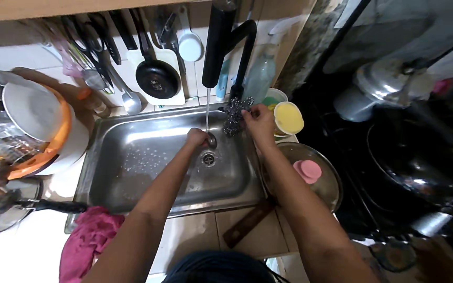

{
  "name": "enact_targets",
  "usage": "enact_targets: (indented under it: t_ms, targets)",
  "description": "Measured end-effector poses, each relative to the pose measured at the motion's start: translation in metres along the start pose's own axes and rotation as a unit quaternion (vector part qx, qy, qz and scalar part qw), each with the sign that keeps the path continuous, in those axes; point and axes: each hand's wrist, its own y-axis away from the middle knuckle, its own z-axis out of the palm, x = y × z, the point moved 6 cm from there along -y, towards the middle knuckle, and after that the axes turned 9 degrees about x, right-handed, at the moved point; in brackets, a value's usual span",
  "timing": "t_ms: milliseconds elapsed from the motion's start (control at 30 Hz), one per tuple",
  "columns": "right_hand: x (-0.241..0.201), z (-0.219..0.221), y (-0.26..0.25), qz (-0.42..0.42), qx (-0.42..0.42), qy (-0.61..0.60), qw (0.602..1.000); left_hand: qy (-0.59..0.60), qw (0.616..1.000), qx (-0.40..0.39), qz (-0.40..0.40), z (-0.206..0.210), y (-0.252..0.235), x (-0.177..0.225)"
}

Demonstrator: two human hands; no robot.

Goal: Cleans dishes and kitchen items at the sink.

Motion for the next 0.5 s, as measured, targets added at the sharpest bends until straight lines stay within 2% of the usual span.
enact_targets:
  t_ms: [100, 200, 267, 400, 500]
  targets:
    - [-0.01, -0.024, -0.016, 0.008, 0.027, -0.024, 0.999, 0.078, 0.997, 0.009, -0.027, 0.007, 0.001, 0.012]
    - [-0.017, -0.052, -0.036, 0.002, 0.074, -0.066, 0.995, 0.158, 0.987, 0.025, -0.016, 0.014, 0.005, 0.03]
    - [-0.019, -0.07, -0.049, 0.005, 0.101, -0.074, 0.992, 0.159, 0.987, 0.027, -0.006, 0.02, 0.001, 0.039]
    - [-0.018, -0.103, -0.076, 0.0, 0.157, -0.043, 0.987, 0.149, 0.988, -0.027, -0.011, 0.031, 0.001, 0.045]
    - [-0.007, -0.115, -0.103, -0.005, 0.19, -0.021, 0.982, 0.15, 0.988, -0.027, -0.017, 0.03, 0.003, 0.042]
